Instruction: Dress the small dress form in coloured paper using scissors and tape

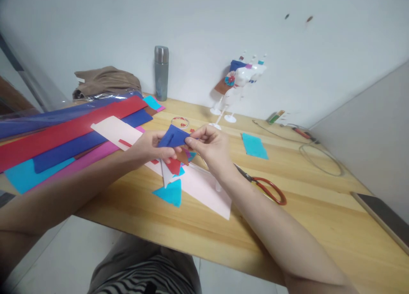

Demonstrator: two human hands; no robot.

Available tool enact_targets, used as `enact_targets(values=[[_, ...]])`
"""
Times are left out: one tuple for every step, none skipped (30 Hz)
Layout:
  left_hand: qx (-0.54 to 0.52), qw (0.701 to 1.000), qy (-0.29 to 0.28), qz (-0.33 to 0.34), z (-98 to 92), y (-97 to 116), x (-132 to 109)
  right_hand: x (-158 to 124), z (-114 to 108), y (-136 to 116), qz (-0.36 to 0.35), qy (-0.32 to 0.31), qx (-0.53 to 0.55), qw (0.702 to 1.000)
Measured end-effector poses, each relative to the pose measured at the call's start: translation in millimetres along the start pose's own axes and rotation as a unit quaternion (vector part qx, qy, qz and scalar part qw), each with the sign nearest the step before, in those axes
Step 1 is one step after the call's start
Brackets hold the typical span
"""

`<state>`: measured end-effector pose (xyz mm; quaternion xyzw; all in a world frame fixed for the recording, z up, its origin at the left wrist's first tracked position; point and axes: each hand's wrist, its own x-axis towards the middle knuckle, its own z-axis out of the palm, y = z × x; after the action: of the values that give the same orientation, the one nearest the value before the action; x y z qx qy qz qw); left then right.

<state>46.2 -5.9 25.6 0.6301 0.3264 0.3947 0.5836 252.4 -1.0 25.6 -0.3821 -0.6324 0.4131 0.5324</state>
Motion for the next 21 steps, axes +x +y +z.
enact_targets(values=[[0.006,1.0,0.009,0.007,1.4,0.6,-0.4,-0.5,1.0,-0.4,0.004,0.0,0.002,1.0],[0.009,1.0,0.019,0.014,3.1,1.4,-1.0,-1.1,2.1,-0.7,0.006,0.0,0.004,1.0],[0.011,0.999,0.031,0.019,5.0,2.6,-1.9,-1.7,3.3,-0.8,0.008,0.002,0.007,1.0],[0.013,0.999,0.043,0.021,6.9,3.9,-2.9,-2.4,4.5,-0.9,0.01,0.003,0.009,1.0],[0.016,0.998,0.054,0.02,8.7,5.4,-3.9,-3.2,5.8,-0.8,0.011,0.003,0.011,1.0],[0.02,0.997,0.067,0.016,10.3,6.9,-4.8,-4.1,6.9,-0.6,0.012,0.004,0.012,1.0],[0.024,0.997,0.079,0.009,11.7,8.5,-5.5,-4.9,8.0,-0.3,0.013,0.003,0.014,1.0],[0.024,0.996,0.088,0.001,12.8,10.1,-6.0,-5.7,8.9,0.2,0.013,0.002,0.013,1.0],[0.02,0.995,0.092,-0.007,13.6,11.6,-6.3,-6.4,9.5,0.7,0.013,0.001,0.011,1.0],[0.012,0.995,0.094,-0.015,14.1,12.9,-6.2,-6.8,9.9,1.3,0.013,-0.001,0.008,1.0],[0.001,0.995,0.092,-0.025,14.4,13.9,-6.0,-7.1,10.0,1.8,0.011,-0.002,0.004,1.0],[-0.011,0.995,0.089,-0.035,14.5,14.6,-5.7,-7.1,10.0,2.2,0.01,-0.004,0.001,1.0],[-0.023,0.995,0.086,-0.043,14.5,15.0,-5.4,-6.9,9.8,2.3,0.008,-0.005,0.001,1.0],[-0.033,0.995,0.081,-0.051,14.2,14.9,-5.0,-6.5,9.5,2.0,0.005,-0.006,0.004,1.0],[-0.042,0.995,0.077,-0.057,13.9,14.5,-4.7,-6.1,9.2,1.1,0.003,-0.006,0.01,1.0],[-0.049,0.994,0.073,-0.06,13.4,13.7,-4.4,-5.6,8.8,-0.2,0.001,-0.006,0.016,1.0],[-0.056,0.994,0.071,-0.061,12.7,12.7,-4.1,-5.0,8.3,-2.0,0.001,-0.004,0.021,1.0],[-0.062,0.994,0.069,-0.06,12.0,11.5,-3.9,-4.4,7.6,-4.1,0.002,-0.003,0.024,1.0],[-0.068,0.994,0.068,-0.058,11.1,10.2,-3.5,-3.7,6.7,-6.3,0.005,-0.001,0.023,1.0],[-0.072,0.994,0.067,-0.056,10.2,8.9,-3.1,-2.8,5.3,-8.3,0.009,-0.001,0.02,1.0],[-0.073,0.994,0.063,-0.055,9.3,7.6,-2.6,-1.9,3.6,-10.1,0.014,-0.004,0.018,1.0]])
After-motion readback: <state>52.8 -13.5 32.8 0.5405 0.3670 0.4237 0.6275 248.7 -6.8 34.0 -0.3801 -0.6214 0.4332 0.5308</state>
